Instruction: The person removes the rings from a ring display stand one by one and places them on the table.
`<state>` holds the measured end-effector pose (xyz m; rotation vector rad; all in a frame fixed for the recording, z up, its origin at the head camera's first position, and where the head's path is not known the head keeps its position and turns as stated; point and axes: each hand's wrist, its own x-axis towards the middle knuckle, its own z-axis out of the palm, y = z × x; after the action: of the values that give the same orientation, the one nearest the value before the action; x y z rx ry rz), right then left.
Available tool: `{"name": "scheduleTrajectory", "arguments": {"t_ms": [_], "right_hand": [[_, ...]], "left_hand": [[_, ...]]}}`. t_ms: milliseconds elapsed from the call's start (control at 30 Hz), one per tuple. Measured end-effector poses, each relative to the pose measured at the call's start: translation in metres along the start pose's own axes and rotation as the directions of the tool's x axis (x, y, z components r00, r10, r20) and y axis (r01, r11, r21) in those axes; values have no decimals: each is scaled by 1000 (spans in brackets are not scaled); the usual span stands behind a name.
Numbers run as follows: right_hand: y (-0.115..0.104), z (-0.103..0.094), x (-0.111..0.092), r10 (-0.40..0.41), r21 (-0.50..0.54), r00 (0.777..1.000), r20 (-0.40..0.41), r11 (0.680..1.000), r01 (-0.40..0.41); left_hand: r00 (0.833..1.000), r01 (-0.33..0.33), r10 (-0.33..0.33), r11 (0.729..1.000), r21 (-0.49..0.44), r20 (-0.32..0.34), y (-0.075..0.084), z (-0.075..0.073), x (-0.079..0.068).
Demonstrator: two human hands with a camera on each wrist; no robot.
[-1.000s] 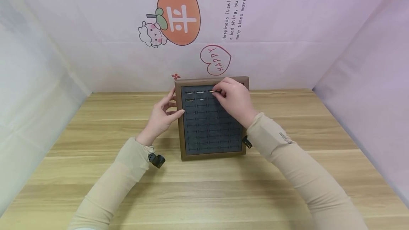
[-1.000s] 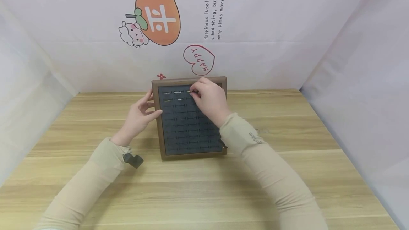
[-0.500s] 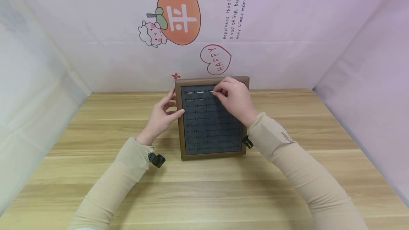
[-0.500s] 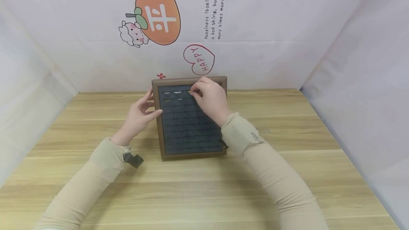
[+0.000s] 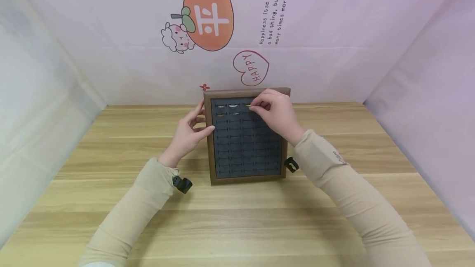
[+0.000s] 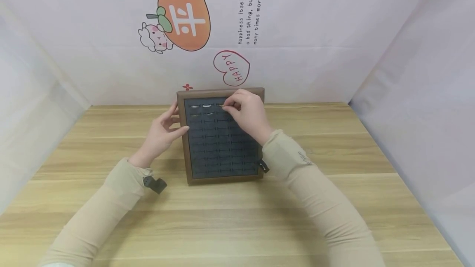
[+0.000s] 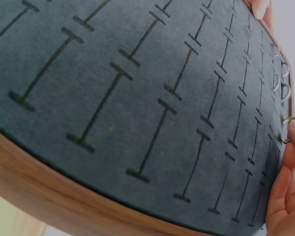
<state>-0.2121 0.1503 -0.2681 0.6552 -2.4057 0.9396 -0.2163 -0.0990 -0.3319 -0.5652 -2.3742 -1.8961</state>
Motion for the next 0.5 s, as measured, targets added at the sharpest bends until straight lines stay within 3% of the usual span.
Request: {"name": "scheduleTrajectory", "arguments": {"t_ms": [233, 500], "right_hand": [[2, -6, -1, 94, 121, 995, 34, 988, -98], [11, -12, -11, 94, 119, 995, 41, 988, -98]], "left_hand": [[1000, -8, 8, 1000, 2, 3, 0, 0, 1], [1000, -11, 11, 1000, -2, -3, -1, 0, 1]]}}
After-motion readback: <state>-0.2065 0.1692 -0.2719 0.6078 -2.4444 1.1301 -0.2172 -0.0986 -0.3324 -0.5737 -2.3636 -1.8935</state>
